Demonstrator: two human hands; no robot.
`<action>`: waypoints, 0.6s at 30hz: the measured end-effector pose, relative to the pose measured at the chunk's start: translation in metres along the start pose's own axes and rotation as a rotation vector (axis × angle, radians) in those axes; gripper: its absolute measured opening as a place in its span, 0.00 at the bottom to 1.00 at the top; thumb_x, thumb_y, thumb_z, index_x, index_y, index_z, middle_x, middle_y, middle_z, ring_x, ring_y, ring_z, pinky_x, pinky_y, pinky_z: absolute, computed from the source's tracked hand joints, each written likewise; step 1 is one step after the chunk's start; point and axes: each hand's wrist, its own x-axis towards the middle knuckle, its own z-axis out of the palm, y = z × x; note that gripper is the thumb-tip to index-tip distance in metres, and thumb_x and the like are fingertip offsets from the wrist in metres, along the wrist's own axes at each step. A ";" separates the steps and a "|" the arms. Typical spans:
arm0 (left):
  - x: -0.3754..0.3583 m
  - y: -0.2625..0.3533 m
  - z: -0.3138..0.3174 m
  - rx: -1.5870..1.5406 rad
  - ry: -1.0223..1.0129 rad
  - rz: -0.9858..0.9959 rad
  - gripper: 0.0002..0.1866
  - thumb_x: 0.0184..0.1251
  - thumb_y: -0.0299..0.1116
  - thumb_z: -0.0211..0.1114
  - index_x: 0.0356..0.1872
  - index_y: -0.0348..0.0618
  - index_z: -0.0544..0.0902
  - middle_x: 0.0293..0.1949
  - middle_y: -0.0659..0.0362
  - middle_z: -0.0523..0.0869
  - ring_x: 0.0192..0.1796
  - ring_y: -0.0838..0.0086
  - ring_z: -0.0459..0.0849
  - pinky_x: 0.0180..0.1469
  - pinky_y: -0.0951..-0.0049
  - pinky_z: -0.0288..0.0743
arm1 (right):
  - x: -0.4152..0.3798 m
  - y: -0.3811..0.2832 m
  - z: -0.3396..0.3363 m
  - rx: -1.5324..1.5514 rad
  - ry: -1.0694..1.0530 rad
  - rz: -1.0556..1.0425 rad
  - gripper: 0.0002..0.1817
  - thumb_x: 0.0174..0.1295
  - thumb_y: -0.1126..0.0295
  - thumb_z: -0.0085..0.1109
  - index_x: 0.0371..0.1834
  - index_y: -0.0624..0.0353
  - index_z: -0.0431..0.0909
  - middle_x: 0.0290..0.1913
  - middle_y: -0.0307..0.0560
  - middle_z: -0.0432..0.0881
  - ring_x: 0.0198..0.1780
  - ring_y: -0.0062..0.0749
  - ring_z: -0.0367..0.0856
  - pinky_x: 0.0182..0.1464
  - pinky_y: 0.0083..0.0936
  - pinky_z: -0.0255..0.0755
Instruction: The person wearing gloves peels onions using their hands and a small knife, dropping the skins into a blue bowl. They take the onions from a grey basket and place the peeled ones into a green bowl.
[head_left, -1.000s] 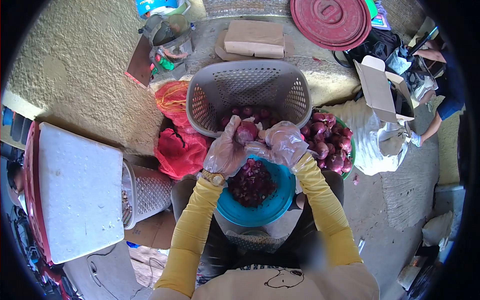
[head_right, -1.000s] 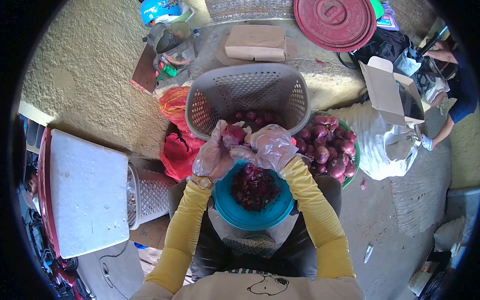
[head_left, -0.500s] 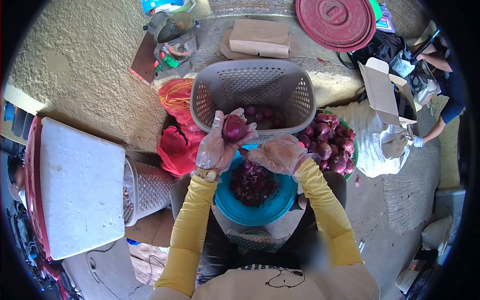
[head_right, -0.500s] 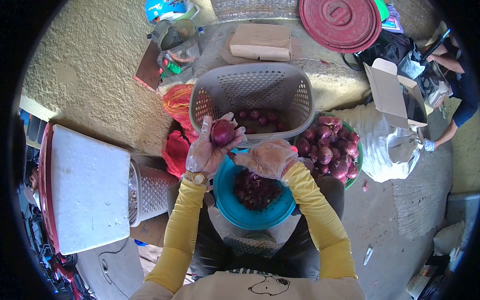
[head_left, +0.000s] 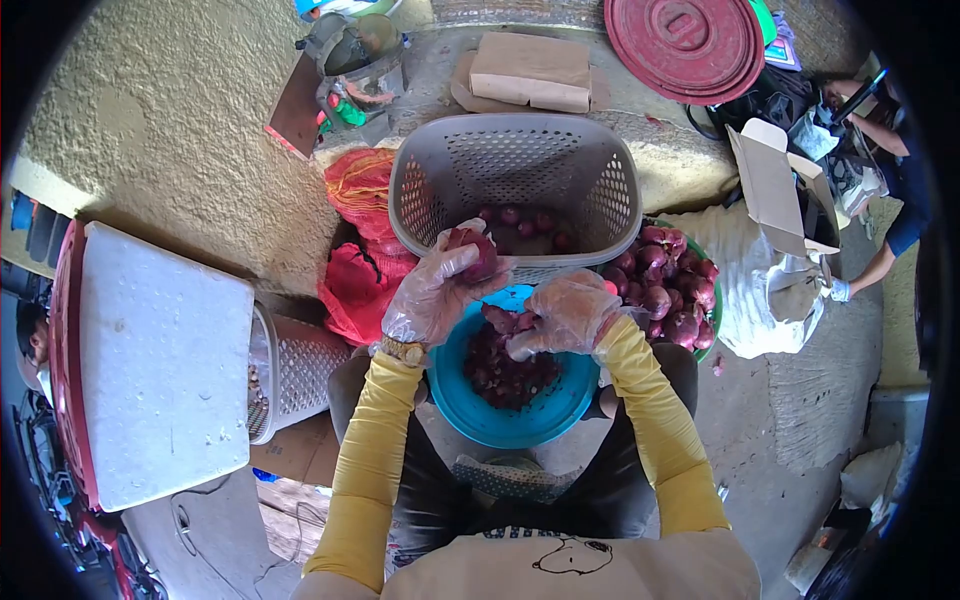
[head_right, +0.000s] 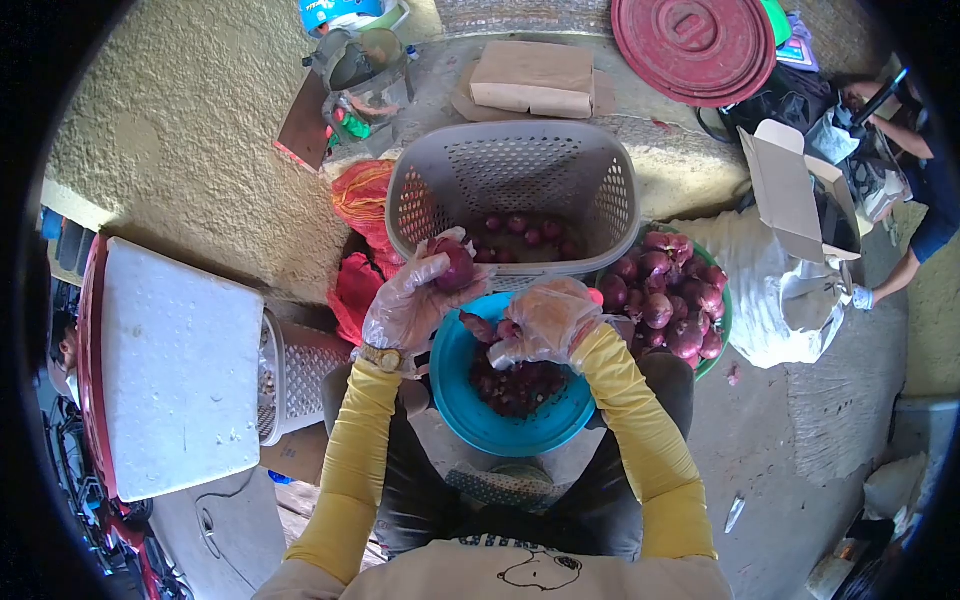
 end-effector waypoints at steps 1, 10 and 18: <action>0.000 0.001 -0.002 -0.002 0.001 0.000 0.31 0.74 0.38 0.70 0.72 0.37 0.69 0.62 0.48 0.79 0.64 0.50 0.83 0.69 0.48 0.79 | -0.003 0.001 -0.003 -0.007 0.016 -0.052 0.36 0.55 0.27 0.65 0.37 0.53 0.90 0.27 0.52 0.86 0.34 0.56 0.87 0.41 0.48 0.77; -0.007 0.008 -0.010 0.246 0.032 -0.116 0.30 0.80 0.51 0.62 0.72 0.42 0.71 0.54 0.55 0.82 0.56 0.65 0.86 0.59 0.60 0.86 | 0.000 0.001 -0.007 0.074 -0.006 0.022 0.38 0.59 0.26 0.61 0.42 0.54 0.89 0.28 0.54 0.86 0.37 0.55 0.88 0.43 0.47 0.77; -0.007 0.008 -0.006 0.228 -0.002 -0.086 0.29 0.81 0.52 0.61 0.71 0.43 0.73 0.56 0.57 0.81 0.54 0.70 0.84 0.58 0.64 0.83 | 0.002 -0.002 -0.007 0.082 0.035 0.008 0.33 0.64 0.32 0.60 0.41 0.56 0.88 0.29 0.56 0.87 0.38 0.57 0.87 0.42 0.49 0.78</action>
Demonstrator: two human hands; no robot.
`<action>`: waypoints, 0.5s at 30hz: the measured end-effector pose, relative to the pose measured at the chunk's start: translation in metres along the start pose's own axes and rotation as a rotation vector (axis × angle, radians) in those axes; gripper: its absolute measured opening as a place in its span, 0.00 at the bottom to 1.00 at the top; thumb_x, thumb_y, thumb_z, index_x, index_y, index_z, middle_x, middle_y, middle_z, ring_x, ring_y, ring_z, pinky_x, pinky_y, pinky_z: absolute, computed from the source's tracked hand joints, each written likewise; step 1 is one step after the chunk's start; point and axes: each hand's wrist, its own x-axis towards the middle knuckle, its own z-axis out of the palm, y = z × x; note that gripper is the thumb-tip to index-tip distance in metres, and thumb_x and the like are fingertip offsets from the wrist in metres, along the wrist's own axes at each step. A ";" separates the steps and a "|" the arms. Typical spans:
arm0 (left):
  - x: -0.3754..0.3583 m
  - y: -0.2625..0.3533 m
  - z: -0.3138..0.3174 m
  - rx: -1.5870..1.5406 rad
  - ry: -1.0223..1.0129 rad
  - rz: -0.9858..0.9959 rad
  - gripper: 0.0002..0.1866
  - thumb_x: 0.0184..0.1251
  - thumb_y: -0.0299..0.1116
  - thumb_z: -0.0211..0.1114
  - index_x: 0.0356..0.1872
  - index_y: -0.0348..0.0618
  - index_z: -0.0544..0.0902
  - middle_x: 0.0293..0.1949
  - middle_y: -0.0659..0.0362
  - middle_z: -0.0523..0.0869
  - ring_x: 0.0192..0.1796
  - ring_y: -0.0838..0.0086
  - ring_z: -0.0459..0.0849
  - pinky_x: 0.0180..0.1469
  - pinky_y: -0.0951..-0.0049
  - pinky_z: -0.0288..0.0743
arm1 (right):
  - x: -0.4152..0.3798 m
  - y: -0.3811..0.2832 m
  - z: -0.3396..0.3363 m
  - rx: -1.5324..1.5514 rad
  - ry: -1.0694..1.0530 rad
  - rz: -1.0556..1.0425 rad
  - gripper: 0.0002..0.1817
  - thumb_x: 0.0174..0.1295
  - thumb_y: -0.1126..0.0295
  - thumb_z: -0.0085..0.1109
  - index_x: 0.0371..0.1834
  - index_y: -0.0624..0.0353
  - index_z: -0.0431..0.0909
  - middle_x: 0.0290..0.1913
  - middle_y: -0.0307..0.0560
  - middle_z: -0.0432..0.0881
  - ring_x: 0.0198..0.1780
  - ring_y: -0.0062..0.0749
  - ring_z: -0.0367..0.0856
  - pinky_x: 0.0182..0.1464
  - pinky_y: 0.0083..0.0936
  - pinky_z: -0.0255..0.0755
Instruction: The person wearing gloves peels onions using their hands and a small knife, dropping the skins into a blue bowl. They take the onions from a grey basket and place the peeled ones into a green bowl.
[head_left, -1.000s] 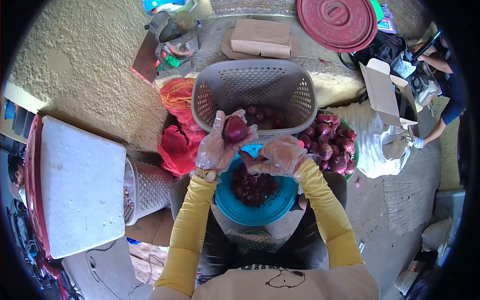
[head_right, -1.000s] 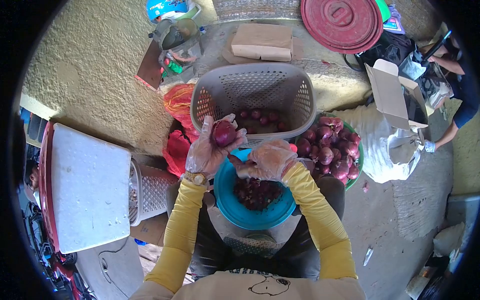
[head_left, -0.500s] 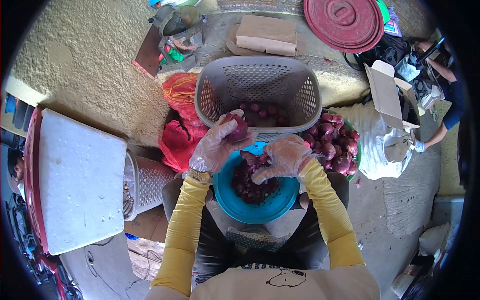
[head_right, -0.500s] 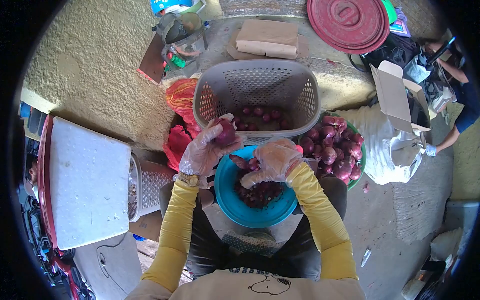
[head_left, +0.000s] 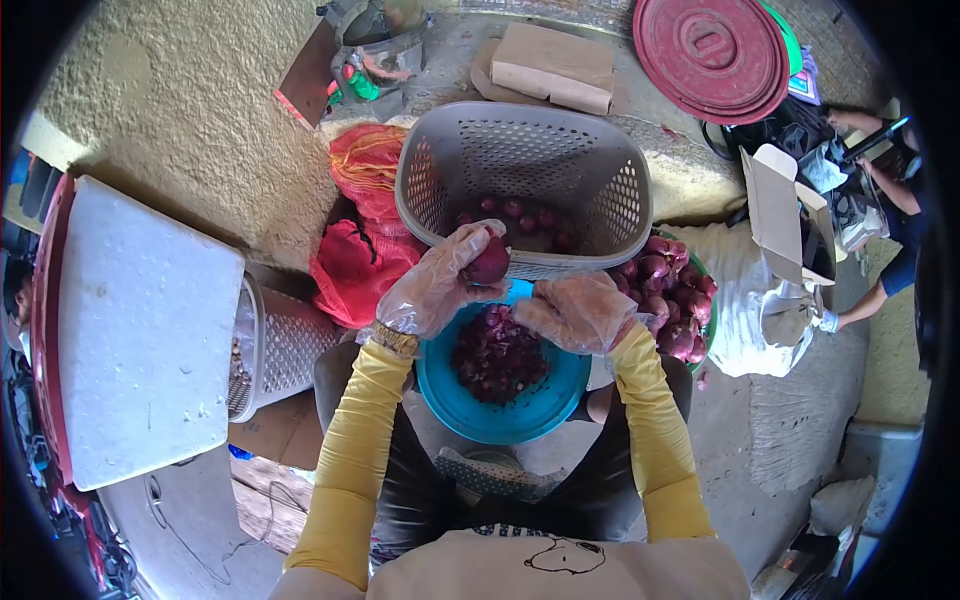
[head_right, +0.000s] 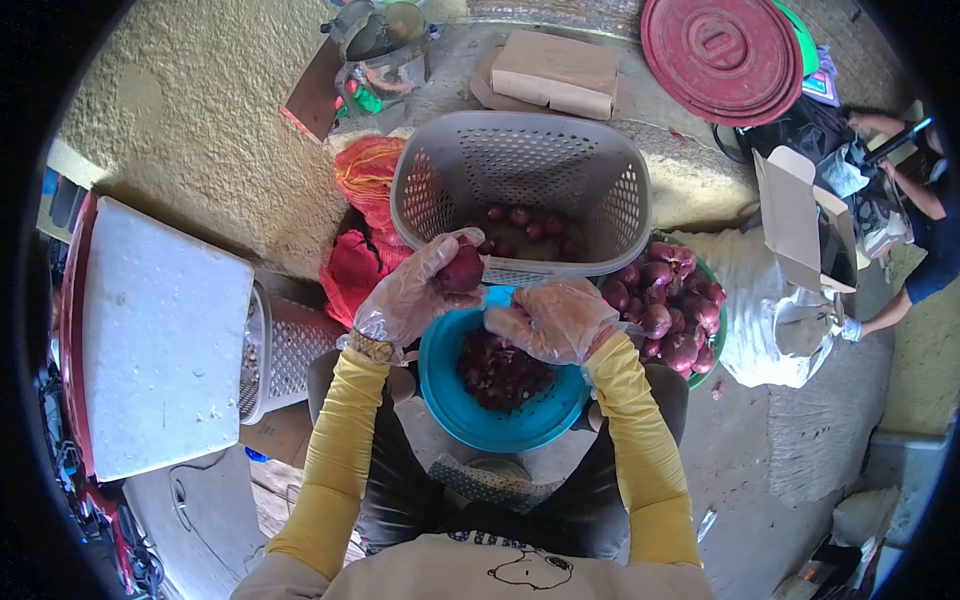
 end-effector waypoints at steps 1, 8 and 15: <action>0.000 0.000 0.001 -0.006 0.003 0.004 0.29 0.81 0.52 0.61 0.71 0.43 0.73 0.56 0.57 0.81 0.54 0.70 0.84 0.58 0.64 0.83 | 0.000 0.002 0.002 0.035 0.027 -0.026 0.34 0.65 0.32 0.60 0.40 0.56 0.88 0.30 0.57 0.86 0.38 0.57 0.87 0.42 0.49 0.77; 0.013 0.006 0.002 0.057 -0.023 -0.046 0.27 0.79 0.51 0.63 0.69 0.46 0.75 0.61 0.63 0.79 0.59 0.75 0.79 0.57 0.68 0.82 | -0.005 -0.002 -0.013 -0.023 -0.163 -0.005 0.34 0.59 0.35 0.70 0.38 0.61 0.84 0.30 0.56 0.85 0.36 0.56 0.86 0.41 0.45 0.77; 0.023 -0.001 -0.019 0.179 0.009 -0.188 0.28 0.76 0.45 0.68 0.71 0.48 0.73 0.61 0.56 0.79 0.56 0.71 0.83 0.53 0.64 0.85 | 0.019 -0.015 -0.037 0.071 0.029 -0.011 0.37 0.50 0.33 0.76 0.45 0.59 0.86 0.31 0.54 0.86 0.41 0.55 0.87 0.46 0.45 0.77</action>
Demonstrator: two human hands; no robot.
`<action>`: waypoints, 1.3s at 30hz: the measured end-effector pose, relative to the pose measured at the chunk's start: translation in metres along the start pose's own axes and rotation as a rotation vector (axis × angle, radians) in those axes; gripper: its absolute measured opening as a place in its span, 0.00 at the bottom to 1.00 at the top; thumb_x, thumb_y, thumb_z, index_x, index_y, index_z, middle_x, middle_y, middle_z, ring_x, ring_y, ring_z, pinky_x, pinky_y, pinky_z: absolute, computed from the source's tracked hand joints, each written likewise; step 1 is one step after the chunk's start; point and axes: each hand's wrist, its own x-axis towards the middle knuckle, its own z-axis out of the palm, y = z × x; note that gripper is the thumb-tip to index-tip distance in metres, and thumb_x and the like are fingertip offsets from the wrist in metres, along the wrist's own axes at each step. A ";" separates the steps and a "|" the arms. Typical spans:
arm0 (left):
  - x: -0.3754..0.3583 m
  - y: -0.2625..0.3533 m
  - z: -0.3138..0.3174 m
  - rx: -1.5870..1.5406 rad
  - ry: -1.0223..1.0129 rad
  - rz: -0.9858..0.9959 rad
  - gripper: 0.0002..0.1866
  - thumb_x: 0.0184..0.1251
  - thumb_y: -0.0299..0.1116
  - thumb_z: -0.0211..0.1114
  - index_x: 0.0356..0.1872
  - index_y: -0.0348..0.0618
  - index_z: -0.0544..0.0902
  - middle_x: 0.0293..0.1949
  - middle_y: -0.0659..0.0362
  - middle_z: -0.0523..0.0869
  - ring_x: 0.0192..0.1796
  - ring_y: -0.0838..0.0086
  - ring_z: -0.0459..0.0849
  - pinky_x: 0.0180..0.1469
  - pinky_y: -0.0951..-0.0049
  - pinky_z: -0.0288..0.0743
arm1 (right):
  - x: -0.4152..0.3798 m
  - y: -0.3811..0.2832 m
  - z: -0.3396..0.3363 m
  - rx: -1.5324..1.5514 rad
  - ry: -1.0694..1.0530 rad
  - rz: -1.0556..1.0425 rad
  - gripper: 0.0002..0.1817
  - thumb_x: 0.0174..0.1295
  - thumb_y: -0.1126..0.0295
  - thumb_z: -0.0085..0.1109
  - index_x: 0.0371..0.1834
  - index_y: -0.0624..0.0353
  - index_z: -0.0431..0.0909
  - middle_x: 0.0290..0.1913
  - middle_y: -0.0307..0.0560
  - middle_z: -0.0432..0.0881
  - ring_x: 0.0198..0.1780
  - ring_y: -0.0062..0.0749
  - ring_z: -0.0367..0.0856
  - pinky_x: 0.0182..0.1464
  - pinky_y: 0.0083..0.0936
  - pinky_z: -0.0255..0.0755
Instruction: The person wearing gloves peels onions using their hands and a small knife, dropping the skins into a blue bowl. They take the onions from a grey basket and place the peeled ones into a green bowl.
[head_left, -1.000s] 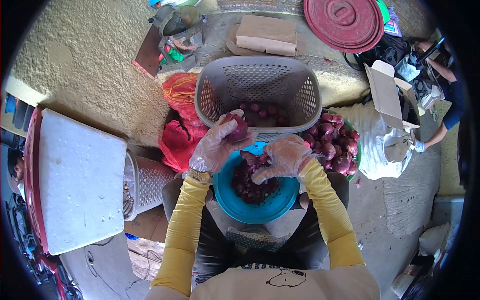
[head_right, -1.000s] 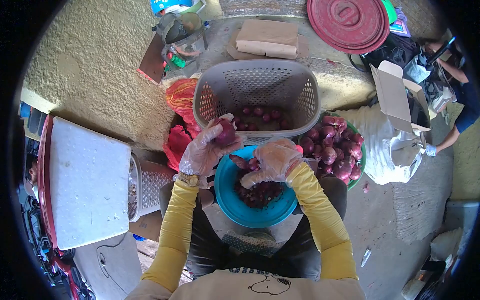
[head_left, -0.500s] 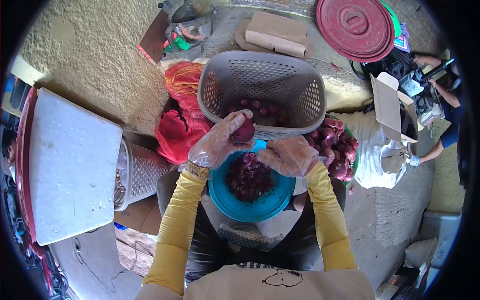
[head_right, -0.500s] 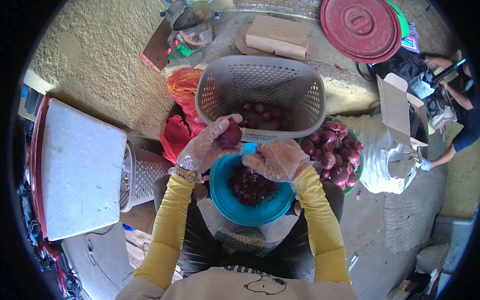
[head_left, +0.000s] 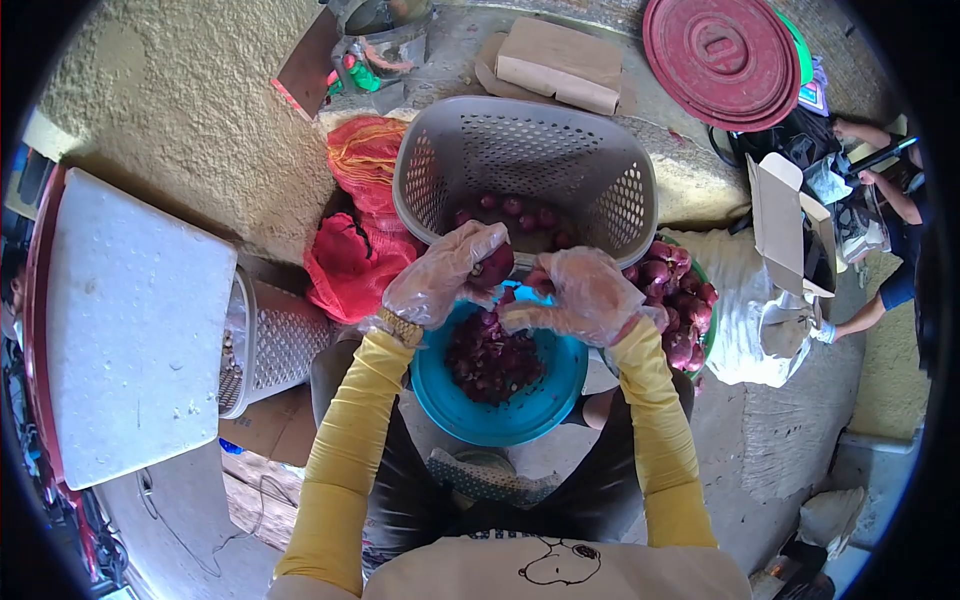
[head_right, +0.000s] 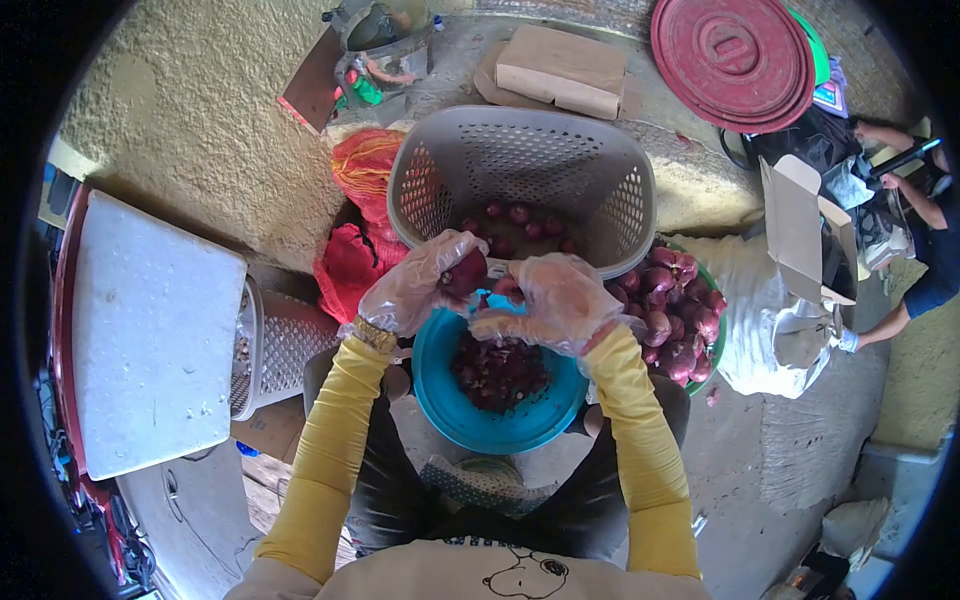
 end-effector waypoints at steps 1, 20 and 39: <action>0.003 -0.008 -0.005 0.000 0.000 -0.007 0.28 0.76 0.45 0.68 0.71 0.48 0.73 0.61 0.56 0.79 0.56 0.71 0.83 0.53 0.64 0.85 | 0.003 0.006 0.005 0.006 -0.001 0.004 0.37 0.50 0.33 0.76 0.45 0.59 0.86 0.31 0.54 0.86 0.41 0.55 0.87 0.46 0.45 0.77; 0.008 -0.001 0.030 0.251 0.058 0.198 0.26 0.85 0.56 0.50 0.58 0.42 0.81 0.50 0.59 0.87 0.44 0.77 0.84 0.42 0.74 0.79 | 0.002 0.021 0.019 -0.252 0.322 0.015 0.34 0.53 0.32 0.72 0.40 0.55 0.85 0.31 0.49 0.86 0.39 0.52 0.87 0.44 0.44 0.79; 0.030 -0.055 -0.014 0.628 0.086 0.633 0.20 0.85 0.48 0.56 0.59 0.42 0.80 0.50 0.61 0.86 0.52 0.75 0.85 0.54 0.70 0.83 | 0.009 0.030 0.039 -0.256 0.254 -0.137 0.32 0.64 0.33 0.63 0.32 0.56 0.88 0.21 0.55 0.81 0.29 0.55 0.83 0.36 0.46 0.76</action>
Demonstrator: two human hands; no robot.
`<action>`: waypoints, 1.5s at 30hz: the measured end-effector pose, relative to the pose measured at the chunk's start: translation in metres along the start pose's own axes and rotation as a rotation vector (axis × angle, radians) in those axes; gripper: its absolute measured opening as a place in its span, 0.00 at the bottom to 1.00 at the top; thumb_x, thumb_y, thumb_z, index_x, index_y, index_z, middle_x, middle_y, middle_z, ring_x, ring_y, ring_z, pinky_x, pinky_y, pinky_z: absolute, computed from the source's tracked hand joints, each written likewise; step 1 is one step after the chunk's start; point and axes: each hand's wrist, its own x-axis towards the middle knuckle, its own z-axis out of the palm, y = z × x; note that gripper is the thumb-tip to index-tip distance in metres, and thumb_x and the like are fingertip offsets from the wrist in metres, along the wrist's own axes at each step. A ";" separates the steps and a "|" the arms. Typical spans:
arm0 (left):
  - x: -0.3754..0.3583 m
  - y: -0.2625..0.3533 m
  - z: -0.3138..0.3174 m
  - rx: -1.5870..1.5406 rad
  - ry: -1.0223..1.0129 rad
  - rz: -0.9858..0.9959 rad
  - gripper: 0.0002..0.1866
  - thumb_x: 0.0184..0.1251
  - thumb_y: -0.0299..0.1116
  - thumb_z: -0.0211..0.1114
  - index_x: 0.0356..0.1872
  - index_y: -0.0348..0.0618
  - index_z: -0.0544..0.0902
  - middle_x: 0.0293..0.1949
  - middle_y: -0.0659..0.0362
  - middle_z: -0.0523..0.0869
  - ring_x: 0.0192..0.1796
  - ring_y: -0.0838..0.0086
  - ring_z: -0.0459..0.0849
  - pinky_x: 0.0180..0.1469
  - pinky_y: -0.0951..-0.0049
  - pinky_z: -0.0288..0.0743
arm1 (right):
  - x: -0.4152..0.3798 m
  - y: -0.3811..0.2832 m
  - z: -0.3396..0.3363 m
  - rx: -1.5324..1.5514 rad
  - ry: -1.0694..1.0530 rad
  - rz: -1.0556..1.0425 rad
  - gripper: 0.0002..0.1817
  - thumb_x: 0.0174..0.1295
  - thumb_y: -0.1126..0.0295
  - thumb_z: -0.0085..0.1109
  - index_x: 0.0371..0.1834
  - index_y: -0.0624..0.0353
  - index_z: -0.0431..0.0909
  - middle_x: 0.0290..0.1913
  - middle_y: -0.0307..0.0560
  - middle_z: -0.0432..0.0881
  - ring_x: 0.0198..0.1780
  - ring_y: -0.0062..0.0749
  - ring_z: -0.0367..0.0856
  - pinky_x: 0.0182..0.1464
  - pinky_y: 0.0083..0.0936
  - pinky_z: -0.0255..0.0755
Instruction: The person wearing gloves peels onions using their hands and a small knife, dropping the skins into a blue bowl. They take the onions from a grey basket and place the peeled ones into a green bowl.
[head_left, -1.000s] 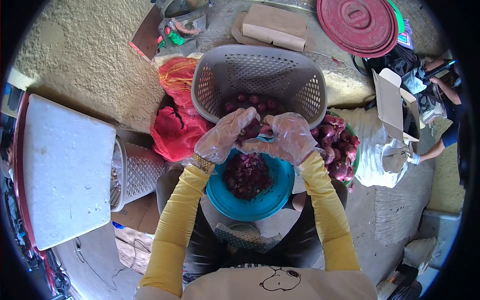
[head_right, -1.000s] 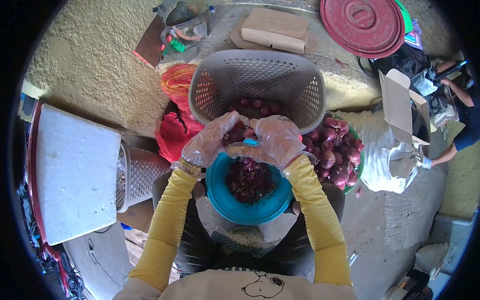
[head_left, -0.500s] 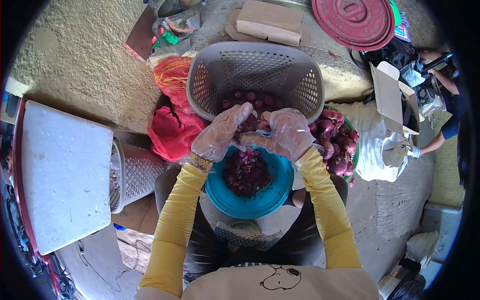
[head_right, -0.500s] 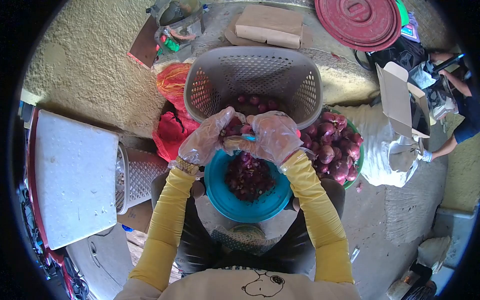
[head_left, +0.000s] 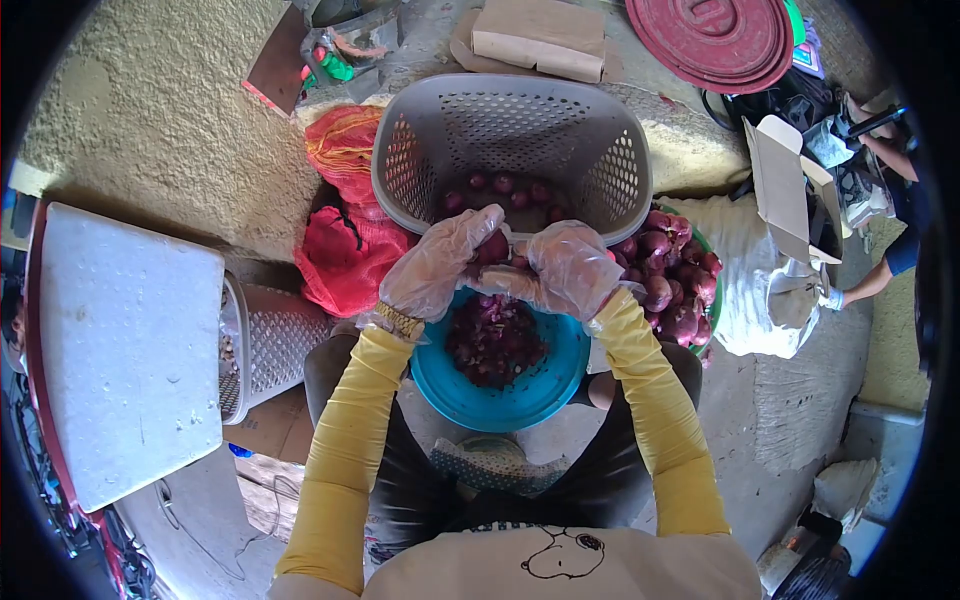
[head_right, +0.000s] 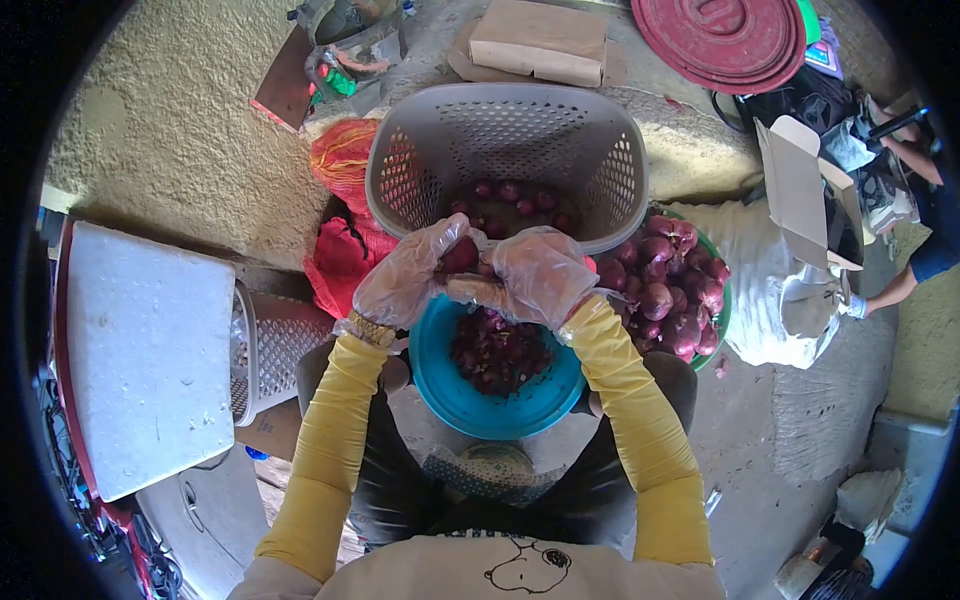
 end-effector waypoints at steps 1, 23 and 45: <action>-0.001 -0.004 -0.002 0.000 0.000 -0.002 0.20 0.85 0.48 0.56 0.59 0.42 0.80 0.50 0.61 0.86 0.52 0.75 0.85 0.54 0.70 0.83 | 0.001 0.000 -0.001 0.010 -0.058 -0.014 0.31 0.64 0.33 0.62 0.31 0.54 0.88 0.20 0.54 0.80 0.28 0.55 0.83 0.35 0.46 0.76; 0.005 0.023 -0.021 -1.084 0.172 -0.711 0.24 0.82 0.49 0.59 0.57 0.35 0.80 0.44 0.50 0.88 0.42 0.62 0.90 0.42 0.63 0.90 | -0.014 -0.033 0.016 0.160 -0.472 -0.187 0.36 0.64 0.26 0.54 0.31 0.50 0.89 0.27 0.52 0.85 0.36 0.55 0.86 0.40 0.51 0.76; 0.001 0.033 -0.020 -1.231 0.184 -0.581 0.20 0.76 0.34 0.64 0.61 0.31 0.77 0.51 0.48 0.84 0.53 0.59 0.85 0.59 0.56 0.83 | -0.016 -0.020 0.021 0.196 -0.165 -0.096 0.36 0.56 0.28 0.65 0.29 0.56 0.84 0.24 0.53 0.82 0.31 0.54 0.84 0.32 0.49 0.73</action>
